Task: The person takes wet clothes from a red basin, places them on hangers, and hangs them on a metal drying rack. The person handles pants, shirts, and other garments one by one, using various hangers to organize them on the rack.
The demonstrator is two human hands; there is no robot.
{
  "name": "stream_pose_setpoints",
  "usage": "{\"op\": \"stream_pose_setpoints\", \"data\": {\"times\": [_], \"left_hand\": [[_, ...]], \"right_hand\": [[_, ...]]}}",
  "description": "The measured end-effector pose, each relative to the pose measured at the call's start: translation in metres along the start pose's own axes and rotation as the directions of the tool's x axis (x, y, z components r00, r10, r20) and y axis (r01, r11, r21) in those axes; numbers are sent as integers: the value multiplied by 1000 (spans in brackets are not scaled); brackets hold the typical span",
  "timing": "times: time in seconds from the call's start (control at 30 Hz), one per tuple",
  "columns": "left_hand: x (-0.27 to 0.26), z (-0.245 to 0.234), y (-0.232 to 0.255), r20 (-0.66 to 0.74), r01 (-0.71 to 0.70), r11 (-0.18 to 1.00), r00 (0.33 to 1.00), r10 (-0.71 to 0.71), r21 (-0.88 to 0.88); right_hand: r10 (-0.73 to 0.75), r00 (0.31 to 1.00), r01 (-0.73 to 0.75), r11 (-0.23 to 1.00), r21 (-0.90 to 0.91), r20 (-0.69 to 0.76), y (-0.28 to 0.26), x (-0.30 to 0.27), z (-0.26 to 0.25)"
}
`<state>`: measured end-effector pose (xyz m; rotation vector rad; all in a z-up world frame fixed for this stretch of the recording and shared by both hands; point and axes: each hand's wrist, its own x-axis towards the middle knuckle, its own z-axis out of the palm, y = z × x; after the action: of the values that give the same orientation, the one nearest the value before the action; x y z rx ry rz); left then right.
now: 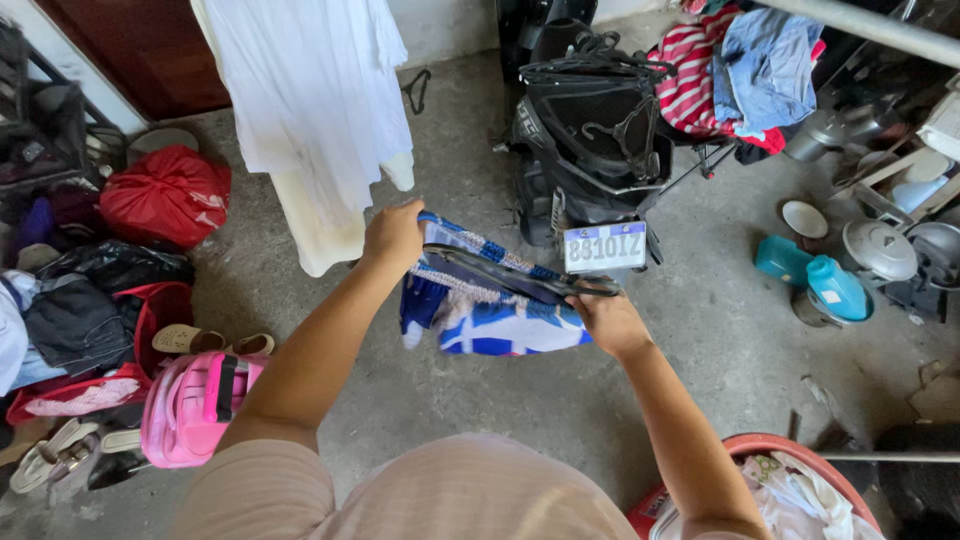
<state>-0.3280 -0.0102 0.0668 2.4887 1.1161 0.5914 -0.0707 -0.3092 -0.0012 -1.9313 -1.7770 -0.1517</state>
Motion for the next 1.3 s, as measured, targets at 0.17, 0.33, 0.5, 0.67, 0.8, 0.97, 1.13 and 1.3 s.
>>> {"op": "stream_pose_setpoints", "data": {"times": [0.17,0.33,0.5,0.67,0.8,0.97,1.13,1.3], "left_hand": [[4,-11,18,-43,76,996,996,-73,53],[-14,-16,67,145,-137,991,980,136,0],[-14,-3,87,623,-201,972,778,82,122],[11,57,117,187,-193,908,942,277,-371],[25,65,143,-148,-302,774,953,266,-556],[62,35,140,-375,-496,716,862,340,-492],[114,3,109,-338,-442,739,892,300,-509],[172,-39,56,-107,-150,778,989,106,-611]], "right_hand": [[54,976,38,913,-406,212,-8,27,-16],[96,995,-96,940,-329,-16,-6,41,-46],[63,971,-112,972,-206,-232,-11,56,-70],[176,947,-194,980,-43,-268,-19,109,-83],[204,914,-182,979,95,-352,-9,185,-102],[107,875,-89,994,61,-473,-7,296,-124],[46,822,-39,999,24,-567,-6,376,-102],[215,805,-120,972,203,-553,-13,467,-32]]}}
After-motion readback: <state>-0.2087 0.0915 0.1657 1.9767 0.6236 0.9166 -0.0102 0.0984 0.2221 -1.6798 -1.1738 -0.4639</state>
